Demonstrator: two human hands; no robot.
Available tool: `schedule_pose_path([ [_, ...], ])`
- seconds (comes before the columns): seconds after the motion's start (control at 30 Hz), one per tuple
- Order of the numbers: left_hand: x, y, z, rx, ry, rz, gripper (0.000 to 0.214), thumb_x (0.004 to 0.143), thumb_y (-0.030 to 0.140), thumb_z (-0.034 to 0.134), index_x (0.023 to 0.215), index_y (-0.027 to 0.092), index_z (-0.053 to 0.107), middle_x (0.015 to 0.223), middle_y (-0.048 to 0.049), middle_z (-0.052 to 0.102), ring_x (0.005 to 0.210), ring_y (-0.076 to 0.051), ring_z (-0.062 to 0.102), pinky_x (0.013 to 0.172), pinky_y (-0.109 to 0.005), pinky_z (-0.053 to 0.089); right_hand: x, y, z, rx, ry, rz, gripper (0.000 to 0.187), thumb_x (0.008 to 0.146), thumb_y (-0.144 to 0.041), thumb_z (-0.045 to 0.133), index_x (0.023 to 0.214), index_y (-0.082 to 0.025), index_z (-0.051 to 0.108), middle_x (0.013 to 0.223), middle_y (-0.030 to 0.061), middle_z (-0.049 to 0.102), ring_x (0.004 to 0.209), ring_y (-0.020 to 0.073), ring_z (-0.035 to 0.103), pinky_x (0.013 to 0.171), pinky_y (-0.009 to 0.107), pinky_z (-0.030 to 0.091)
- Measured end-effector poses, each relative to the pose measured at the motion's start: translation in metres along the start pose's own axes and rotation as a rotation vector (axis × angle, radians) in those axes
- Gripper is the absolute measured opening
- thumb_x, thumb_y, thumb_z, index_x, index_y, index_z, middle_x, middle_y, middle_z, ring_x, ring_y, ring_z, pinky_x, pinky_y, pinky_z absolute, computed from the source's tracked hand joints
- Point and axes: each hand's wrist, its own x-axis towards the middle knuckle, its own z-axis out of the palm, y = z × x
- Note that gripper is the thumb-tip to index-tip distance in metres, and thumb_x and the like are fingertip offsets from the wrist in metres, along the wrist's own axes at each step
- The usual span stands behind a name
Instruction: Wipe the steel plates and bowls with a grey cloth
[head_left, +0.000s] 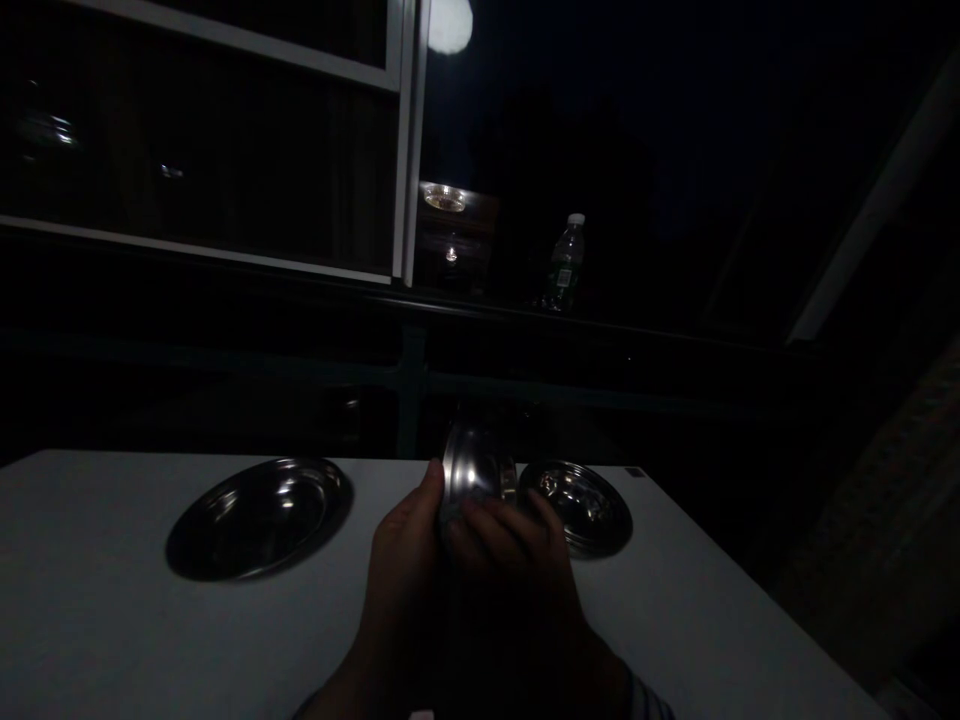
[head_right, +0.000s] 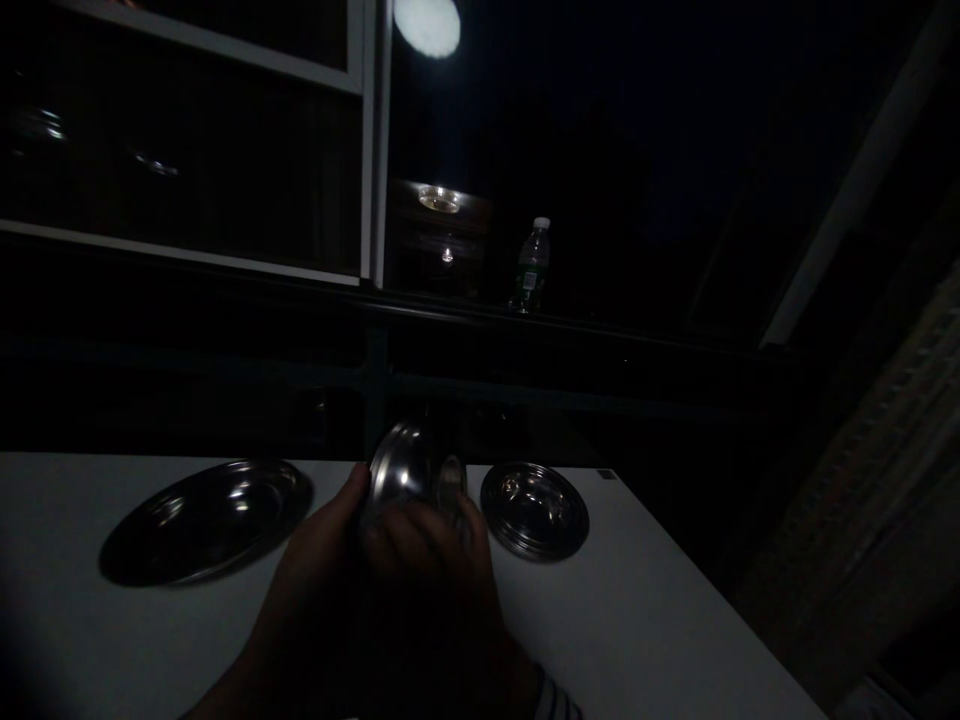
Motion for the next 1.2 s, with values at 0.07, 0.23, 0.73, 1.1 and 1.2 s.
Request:
schedule_pose_path([
  [0.07,-0.005,0.001,0.004,0.023,-0.056,0.018,0.034,0.072,0.046,0.058,0.065,0.013,0.064,0.049,-0.0007,0.059,0.044,-0.013,0.052,0.045,-0.023,0.041,0.003,0.006,-0.005,-0.019,-0.012,0.084,0.025,0.090,-0.024,0.041,0.106,-0.015,0.057,0.106,0.0062,0.062,0.104,0.0189,0.050,0.100,0.044,0.026],
  [0.23,-0.011,0.001,0.008,0.041,-0.152,0.116,0.028,0.072,0.038,0.057,0.061,0.014,0.063,0.051,-0.0014,0.060,0.048,-0.013,0.053,0.052,-0.024,0.042,0.003,0.018,-0.012,-0.042,-0.065,0.200,0.029,0.089,-0.022,0.037,0.111,-0.013,0.055,0.111,0.0104,0.060,0.103,0.0212,0.050,0.094,0.043,0.033],
  [0.73,0.004,-0.010,0.002,0.281,-0.051,0.174,0.049,0.075,0.053,0.046,0.039,0.019,0.049,0.039,-0.0004,0.047,0.039,-0.013,0.041,0.043,-0.025,0.034,0.001,0.025,-0.017,-0.105,-0.148,0.176,0.034,0.086,-0.024,0.044,0.117,-0.016,0.052,0.117,0.0095,0.056,0.104,0.0233,0.047,0.091,0.043,0.034],
  [1.1,0.007,-0.009,-0.003,0.311,0.037,0.187,0.046,0.073,0.051,0.049,0.040,0.019,0.048,0.039,0.0022,0.044,0.039,-0.012,0.039,0.042,-0.025,0.034,0.008,0.004,-0.010,-0.055,-0.094,0.190,0.025,0.087,-0.024,0.043,0.108,-0.020,0.056,0.109,0.0036,0.062,0.102,0.0198,0.050,0.100,0.047,0.024],
  [1.2,0.003,-0.008,0.004,0.314,0.021,0.134,0.046,0.073,0.047,0.050,0.036,0.020,0.044,0.036,0.0019,0.042,0.037,-0.012,0.037,0.040,-0.025,0.031,0.008,0.023,-0.019,-0.042,-0.158,0.297,0.030,0.089,-0.022,0.037,0.112,-0.017,0.055,0.111,0.0066,0.060,0.102,0.0213,0.050,0.094,0.044,0.031],
])
